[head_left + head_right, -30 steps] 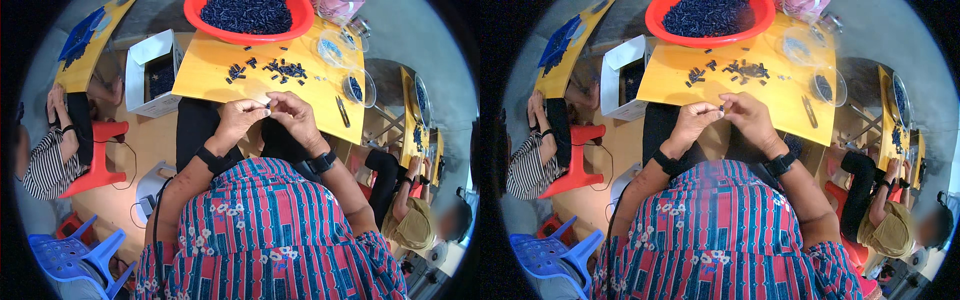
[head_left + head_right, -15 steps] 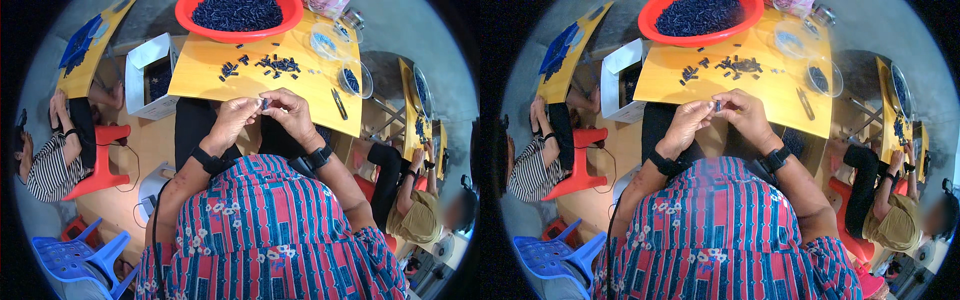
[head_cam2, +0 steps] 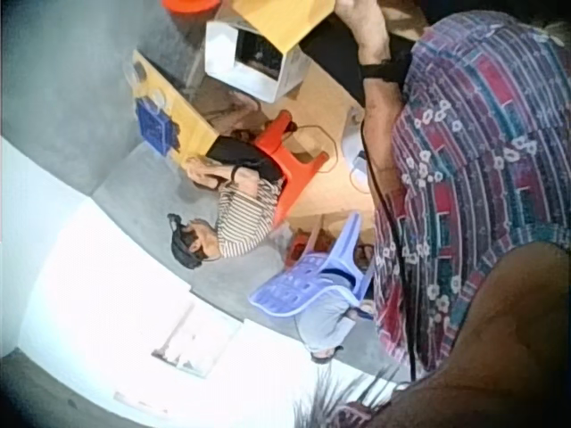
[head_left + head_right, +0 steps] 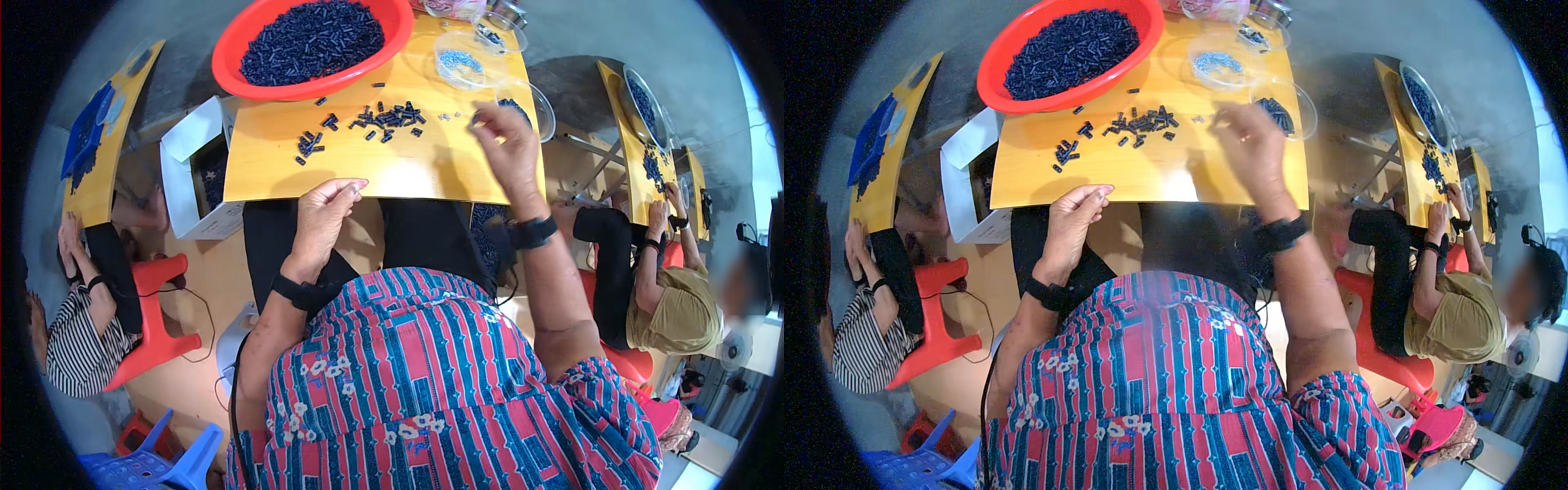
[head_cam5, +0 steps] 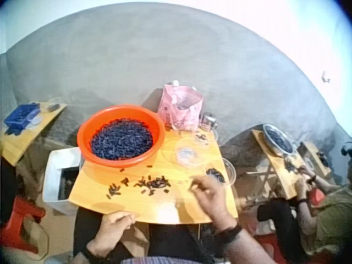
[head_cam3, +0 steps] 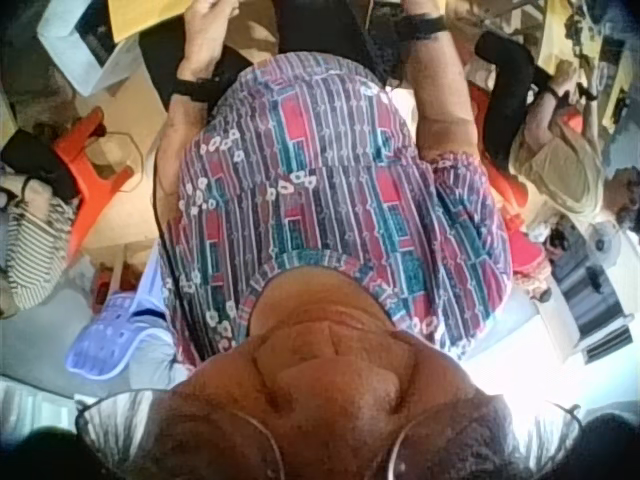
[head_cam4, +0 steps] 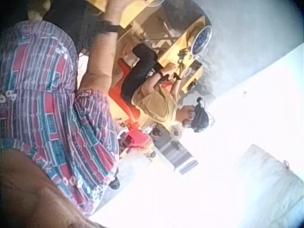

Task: Assembling small black plastic components by hand at a workbench.

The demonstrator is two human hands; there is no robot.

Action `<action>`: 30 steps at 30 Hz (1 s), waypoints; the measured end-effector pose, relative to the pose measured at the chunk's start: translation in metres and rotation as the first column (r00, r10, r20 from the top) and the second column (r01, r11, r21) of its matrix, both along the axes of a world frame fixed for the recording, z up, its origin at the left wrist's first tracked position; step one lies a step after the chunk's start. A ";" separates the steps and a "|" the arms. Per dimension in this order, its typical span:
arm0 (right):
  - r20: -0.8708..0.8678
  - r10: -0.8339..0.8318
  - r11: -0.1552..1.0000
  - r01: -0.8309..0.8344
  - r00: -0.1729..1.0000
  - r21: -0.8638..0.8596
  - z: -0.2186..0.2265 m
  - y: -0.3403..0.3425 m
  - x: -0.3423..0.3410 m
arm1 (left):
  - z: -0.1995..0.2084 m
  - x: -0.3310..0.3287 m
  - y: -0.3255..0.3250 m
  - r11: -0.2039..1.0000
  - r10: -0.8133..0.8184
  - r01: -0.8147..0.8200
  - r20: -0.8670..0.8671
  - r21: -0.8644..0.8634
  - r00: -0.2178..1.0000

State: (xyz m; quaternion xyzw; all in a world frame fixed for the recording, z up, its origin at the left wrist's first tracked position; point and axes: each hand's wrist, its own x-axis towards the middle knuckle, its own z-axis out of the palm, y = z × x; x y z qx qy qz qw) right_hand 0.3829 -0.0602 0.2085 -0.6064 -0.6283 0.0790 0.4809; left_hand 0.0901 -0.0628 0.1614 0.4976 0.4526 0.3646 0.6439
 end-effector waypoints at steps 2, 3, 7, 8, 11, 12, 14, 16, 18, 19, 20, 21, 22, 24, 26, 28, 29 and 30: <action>0.012 -0.124 0.992 0.123 0.992 0.033 0.009 0.005 0.031 | 0.000 0.006 0.001 0.999 -0.003 0.004 -0.041 0.034 0.999; 0.076 -0.195 0.981 0.195 0.978 0.007 0.009 0.007 0.048 | 0.004 0.011 0.001 0.998 -0.002 0.005 -0.042 0.066 0.999; 0.210 -0.293 0.950 0.309 0.933 -0.050 0.009 0.009 0.078 | 0.003 0.019 0.001 0.960 0.053 -0.015 -0.128 0.279 0.990; 0.167 -0.314 0.947 0.322 0.935 -0.020 0.007 0.006 0.082 | 0.004 0.019 0.002 0.960 0.050 -0.013 -0.127 0.279 0.991; 0.107 -0.326 0.945 0.324 0.939 0.041 0.008 -0.008 0.067 | 0.010 0.018 0.004 0.908 0.085 0.043 -0.283 0.418 0.955; 0.092 -0.320 0.946 0.314 0.943 0.075 0.009 -0.014 0.060 | 0.011 0.017 0.005 0.881 0.104 0.060 -0.316 0.468 0.943; 0.110 -0.306 0.952 0.306 0.945 0.022 -0.007 -0.024 0.056 | 0.008 0.017 0.007 0.852 0.122 0.082 -0.347 0.517 0.930; 0.118 -0.287 0.955 0.293 0.951 -0.035 -0.024 -0.030 0.056 | 0.003 0.017 0.010 0.836 0.128 0.101 -0.369 0.540 0.920; 0.212 -0.273 0.950 0.298 0.938 -0.094 -0.033 -0.031 0.059 | 0.003 0.018 0.012 0.836 0.115 0.136 -0.412 0.532 0.904; 0.212 -0.273 0.950 0.298 0.938 -0.095 -0.035 -0.030 0.062 | 0.004 0.019 0.013 0.835 0.104 0.170 -0.453 0.523 0.885; 0.358 -0.280 0.940 0.330 0.891 -0.085 -0.038 -0.029 0.063 | 0.005 0.019 0.014 0.836 0.104 0.169 -0.454 0.522 0.885; 0.496 -0.281 0.930 0.360 0.822 -0.070 -0.037 -0.027 0.063 | 0.005 0.019 0.014 0.819 0.115 0.186 -0.472 0.543 0.874; 0.496 -0.280 0.930 0.360 0.822 -0.070 -0.036 -0.025 0.062 | 0.005 0.019 0.015 0.801 0.126 0.203 -0.490 0.563 0.863; 0.602 -0.257 0.920 0.382 0.756 -0.088 -0.035 -0.019 0.062 | 0.007 0.017 0.015 0.815 0.118 0.198 -0.490 0.545 0.864; 0.652 -0.237 0.894 0.424 0.720 -0.143 -0.035 -0.014 0.063 | 0.007 0.016 0.015 0.827 0.110 0.194 -0.490 0.527 0.865; 0.698 -0.209 0.865 0.462 0.685 -0.194 -0.036 -0.011 0.064 | 0.006 0.014 0.015 0.813 0.117 0.208 -0.504 0.543 0.856; 0.721 -0.182 0.857 0.468 0.669 -0.218 -0.037 -0.010 0.064 | 0.005 0.013 0.015 0.814 0.121 0.205 -0.504 0.543 0.855; 0.741 -0.152 0.847 0.472 0.655 -0.243 -0.037 -0.010 0.062 | 0.005 0.011 0.014 0.809 0.119 0.207 -0.499 0.550 0.858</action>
